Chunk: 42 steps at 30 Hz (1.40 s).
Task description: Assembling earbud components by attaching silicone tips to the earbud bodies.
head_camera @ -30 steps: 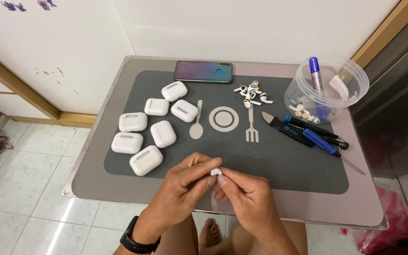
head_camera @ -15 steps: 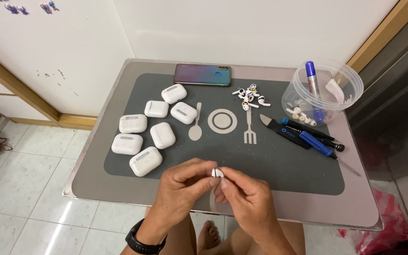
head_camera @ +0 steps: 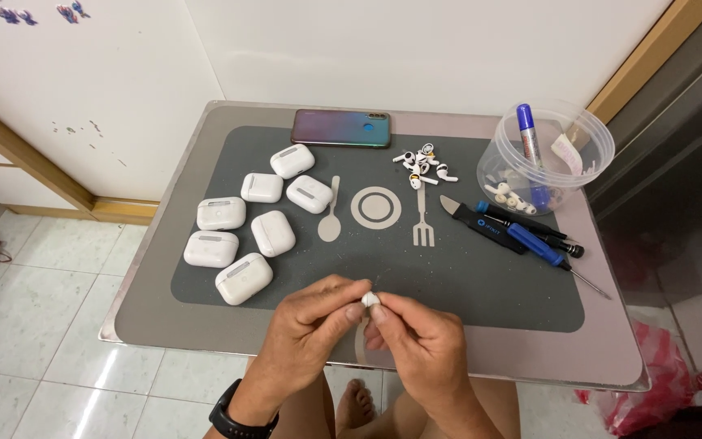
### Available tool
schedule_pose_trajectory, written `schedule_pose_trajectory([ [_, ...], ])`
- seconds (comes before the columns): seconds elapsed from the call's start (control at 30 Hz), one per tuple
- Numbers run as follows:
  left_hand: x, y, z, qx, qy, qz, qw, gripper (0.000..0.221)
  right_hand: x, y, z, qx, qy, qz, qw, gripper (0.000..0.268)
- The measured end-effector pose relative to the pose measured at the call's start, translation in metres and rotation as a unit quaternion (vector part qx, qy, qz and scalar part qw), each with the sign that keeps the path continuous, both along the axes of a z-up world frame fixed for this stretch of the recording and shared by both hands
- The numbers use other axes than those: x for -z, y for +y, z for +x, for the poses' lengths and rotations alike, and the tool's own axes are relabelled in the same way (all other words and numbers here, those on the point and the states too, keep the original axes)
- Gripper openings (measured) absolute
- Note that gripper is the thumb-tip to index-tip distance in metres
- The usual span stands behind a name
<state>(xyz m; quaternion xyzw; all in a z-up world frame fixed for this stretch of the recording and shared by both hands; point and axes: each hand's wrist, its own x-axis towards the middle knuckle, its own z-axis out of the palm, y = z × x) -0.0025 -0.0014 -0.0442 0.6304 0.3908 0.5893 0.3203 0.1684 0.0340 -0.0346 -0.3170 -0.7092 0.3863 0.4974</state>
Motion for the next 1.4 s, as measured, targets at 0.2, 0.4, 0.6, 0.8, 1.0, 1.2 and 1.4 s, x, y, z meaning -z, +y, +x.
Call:
schedule_pose_trajectory([
  [0.2, -0.001, 0.001, -0.001, -0.004, -0.038, -0.062, 0.997, 0.026, -0.010, 0.008, 0.003, -0.091, -0.036, -0.097, 0.990, 0.024],
  [0.4, 0.000, 0.003, -0.001, -0.010, -0.068, -0.068, 0.995, 0.025, -0.018, 0.015, 0.002, -0.119, -0.046, -0.127, 0.984, 0.032],
  [0.6, 0.000, 0.003, -0.005, -0.024, -0.071, -0.063, 0.995, 0.024, -0.020, 0.016, -0.004, -0.150, 0.009, -0.203, 0.967, 0.034],
  [0.8, -0.003, 0.001, -0.003, -0.035, -0.055, -0.065, 0.996, 0.023, -0.021, 0.015, -0.005, -0.191, 0.073, -0.236, 0.950, 0.035],
  [1.0, 0.000, 0.002, -0.004, -0.030, -0.053, -0.023, 0.998, 0.022, -0.008, 0.013, -0.010, -0.205, 0.167, -0.336, 0.904, 0.032],
  [1.2, -0.001, 0.004, 0.001, -0.049, -0.017, 0.001, 0.999, 0.023, -0.003, 0.011, -0.013, -0.189, 0.206, -0.372, 0.885, 0.039],
  [1.4, -0.006, 0.002, -0.002, -0.066, 0.017, -0.064, 0.996, 0.023, -0.009, 0.012, -0.012, -0.183, 0.168, -0.385, 0.889, 0.036],
])
